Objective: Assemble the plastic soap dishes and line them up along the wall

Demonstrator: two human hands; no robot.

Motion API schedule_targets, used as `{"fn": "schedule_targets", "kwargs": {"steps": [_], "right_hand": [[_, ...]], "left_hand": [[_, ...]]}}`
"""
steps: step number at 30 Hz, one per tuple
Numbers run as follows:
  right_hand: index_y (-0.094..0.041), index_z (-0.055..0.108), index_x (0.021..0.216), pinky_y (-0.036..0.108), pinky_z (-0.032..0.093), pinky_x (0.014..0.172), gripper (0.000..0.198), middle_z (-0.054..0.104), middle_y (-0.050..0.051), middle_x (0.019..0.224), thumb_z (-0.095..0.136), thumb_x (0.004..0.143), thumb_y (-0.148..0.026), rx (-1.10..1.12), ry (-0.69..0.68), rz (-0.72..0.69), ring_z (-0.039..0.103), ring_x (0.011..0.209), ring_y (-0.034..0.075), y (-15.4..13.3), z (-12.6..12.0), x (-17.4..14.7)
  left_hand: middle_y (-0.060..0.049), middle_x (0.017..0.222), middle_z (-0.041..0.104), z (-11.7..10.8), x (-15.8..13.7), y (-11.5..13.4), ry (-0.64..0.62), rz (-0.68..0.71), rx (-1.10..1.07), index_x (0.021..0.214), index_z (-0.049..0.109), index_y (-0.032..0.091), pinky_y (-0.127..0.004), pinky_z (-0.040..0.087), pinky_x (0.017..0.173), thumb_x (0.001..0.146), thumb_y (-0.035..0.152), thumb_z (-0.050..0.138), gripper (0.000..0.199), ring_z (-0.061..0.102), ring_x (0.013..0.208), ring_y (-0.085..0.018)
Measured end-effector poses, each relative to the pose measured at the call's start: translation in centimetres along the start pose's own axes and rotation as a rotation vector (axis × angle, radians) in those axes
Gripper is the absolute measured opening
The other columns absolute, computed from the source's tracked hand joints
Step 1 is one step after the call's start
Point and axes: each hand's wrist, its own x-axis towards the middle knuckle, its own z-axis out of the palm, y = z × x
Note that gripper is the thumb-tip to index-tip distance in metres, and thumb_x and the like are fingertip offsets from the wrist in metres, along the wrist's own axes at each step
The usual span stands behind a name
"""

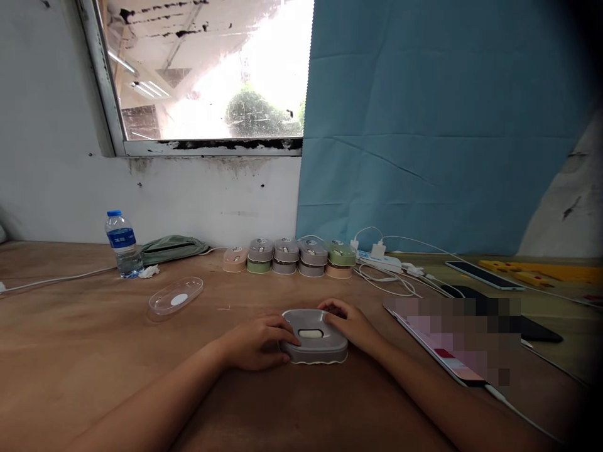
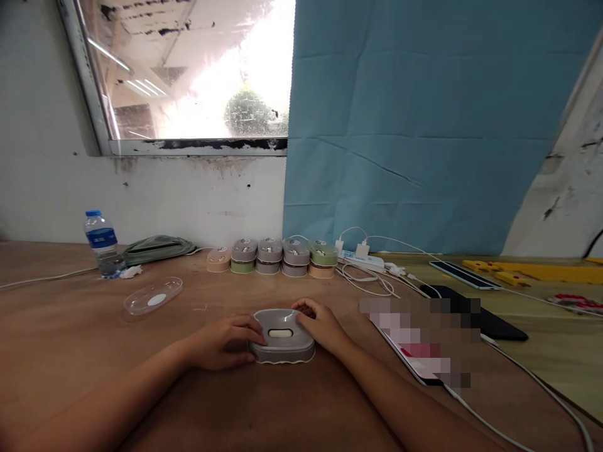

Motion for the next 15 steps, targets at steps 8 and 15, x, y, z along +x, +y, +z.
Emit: {"fn": "schedule_targets", "kwargs": {"steps": [8,15], "right_hand": [[-0.018,0.063,0.083,0.030,0.044,0.072,0.022,0.065,0.002,0.082,0.051,0.065,-0.024,-0.031,-0.033,0.001,0.059,0.079,0.019,-0.4,0.0,-0.4],[-0.017,0.063,0.082,0.030,0.043,0.071,0.022,0.065,0.003,0.080,0.051,0.065,-0.024,-0.047,-0.036,-0.011,0.059,0.078,0.019,-0.1,0.0,-0.3]], "left_hand": [[-0.008,0.111,0.052,-5.0,-3.5,-5.5,0.439,-0.588,0.546,0.106,0.053,0.021,-0.037,0.027,0.097,0.075,0.030,0.045,0.034,0.044,0.107,-0.023],[-0.027,0.121,0.041,-8.0,-10.4,-11.2,0.349,-1.412,0.658,0.122,0.038,0.007,-0.054,0.021,0.091,0.050,0.059,0.057,0.091,0.034,0.113,-0.045]]}}
